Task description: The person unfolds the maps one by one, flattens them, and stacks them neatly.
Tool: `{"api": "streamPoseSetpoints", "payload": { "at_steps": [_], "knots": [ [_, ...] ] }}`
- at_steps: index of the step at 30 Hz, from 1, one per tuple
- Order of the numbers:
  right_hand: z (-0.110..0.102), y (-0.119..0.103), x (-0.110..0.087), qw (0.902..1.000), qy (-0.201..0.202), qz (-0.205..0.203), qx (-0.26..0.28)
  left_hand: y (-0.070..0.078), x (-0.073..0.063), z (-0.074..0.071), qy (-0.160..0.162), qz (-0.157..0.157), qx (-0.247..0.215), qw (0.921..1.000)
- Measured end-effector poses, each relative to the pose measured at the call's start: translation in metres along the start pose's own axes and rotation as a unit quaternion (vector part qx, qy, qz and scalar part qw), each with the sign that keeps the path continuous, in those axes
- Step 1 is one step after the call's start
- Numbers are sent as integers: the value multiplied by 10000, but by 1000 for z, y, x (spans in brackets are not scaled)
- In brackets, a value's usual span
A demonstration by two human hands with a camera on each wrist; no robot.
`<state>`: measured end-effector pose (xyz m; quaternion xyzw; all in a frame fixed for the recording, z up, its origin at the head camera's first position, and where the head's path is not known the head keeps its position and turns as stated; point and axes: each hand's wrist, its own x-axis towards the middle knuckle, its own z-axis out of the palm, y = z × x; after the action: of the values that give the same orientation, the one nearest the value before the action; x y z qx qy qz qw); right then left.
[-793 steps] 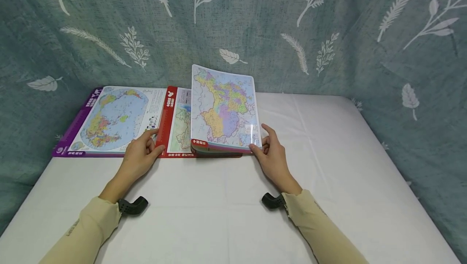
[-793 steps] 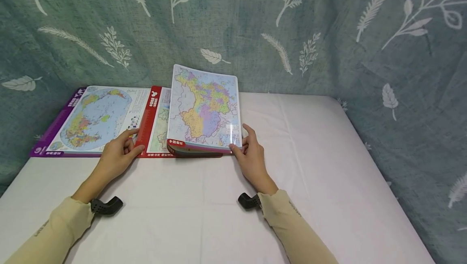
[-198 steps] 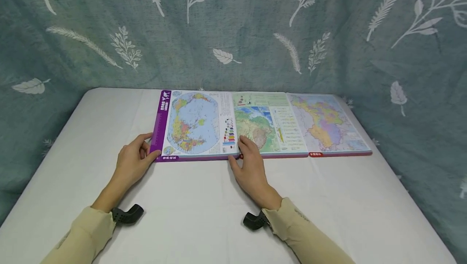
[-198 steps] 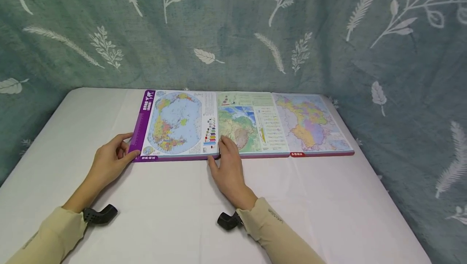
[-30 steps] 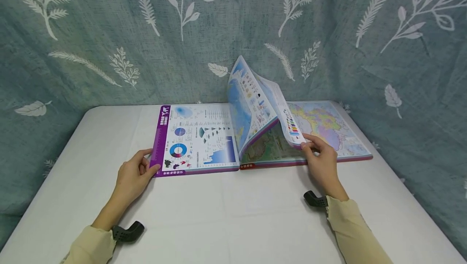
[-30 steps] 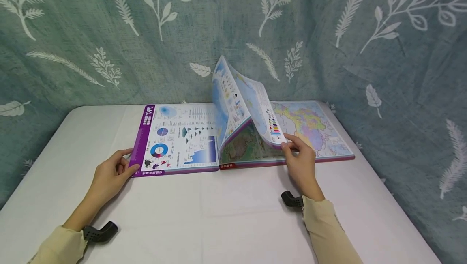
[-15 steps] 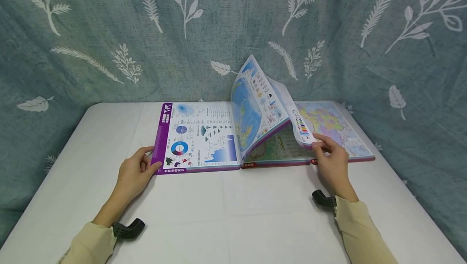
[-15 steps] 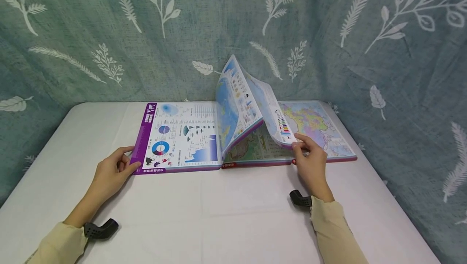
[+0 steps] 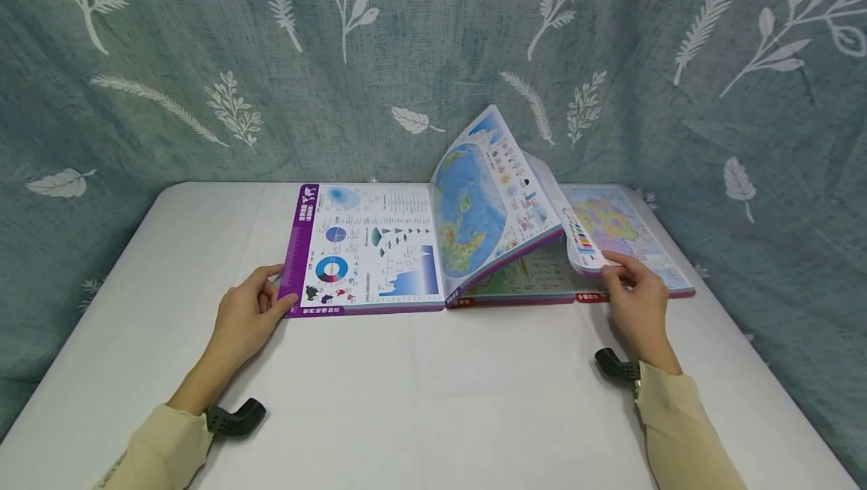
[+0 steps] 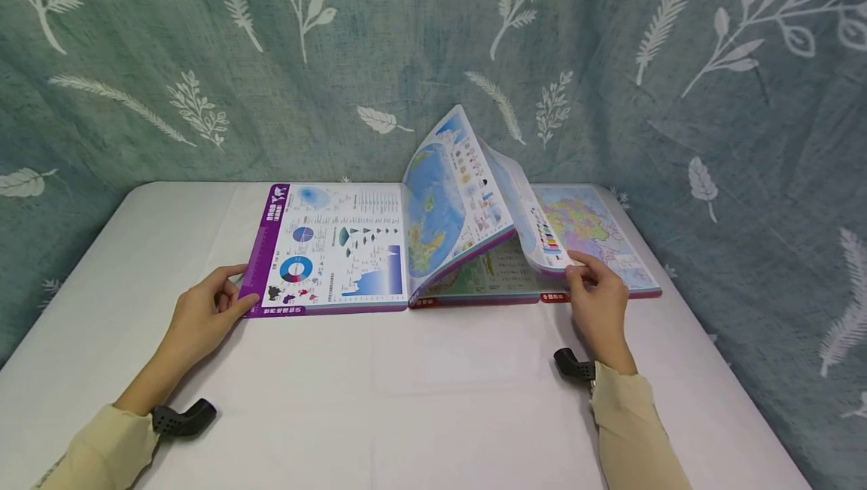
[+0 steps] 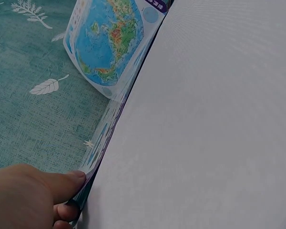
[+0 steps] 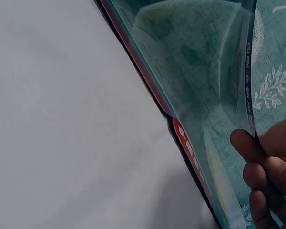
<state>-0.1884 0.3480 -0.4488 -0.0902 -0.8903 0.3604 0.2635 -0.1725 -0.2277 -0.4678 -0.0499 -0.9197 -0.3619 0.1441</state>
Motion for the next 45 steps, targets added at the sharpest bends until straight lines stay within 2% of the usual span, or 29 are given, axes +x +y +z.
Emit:
{"api": "streamPoseSetpoints", "payload": {
  "at_steps": [7, 12, 19, 23, 29, 36, 45],
  "knots": [
    [-7, 15, 5, 9989, 401, 125, -215, 2, 0, -1, -54, -62, -26, 10000],
    [-12, 22, 8, 9968, 639, 387, -284, 2, 0, 1, -77, -118, 15, 9999],
    [-20, 30, 11, 9915, 797, 990, -284, 1, -1, 1, -85, -124, -1, 9999],
    [-22, 38, 13, 9884, 1045, 1096, -119, 2, -1, 0, -125, -162, -32, 9998],
    [-26, 46, 14, 9809, 1358, 1390, 121, 5, 0, -3, -182, -195, -63, 9996],
    [-33, 49, 16, 9703, 1437, 1932, 221, 6, -1, -3, -129, -146, 8, 9998],
    [-39, 54, 16, 9578, 1713, 2276, 374, 6, 0, -4, -132, -107, -5, 9999]
  ]
}}
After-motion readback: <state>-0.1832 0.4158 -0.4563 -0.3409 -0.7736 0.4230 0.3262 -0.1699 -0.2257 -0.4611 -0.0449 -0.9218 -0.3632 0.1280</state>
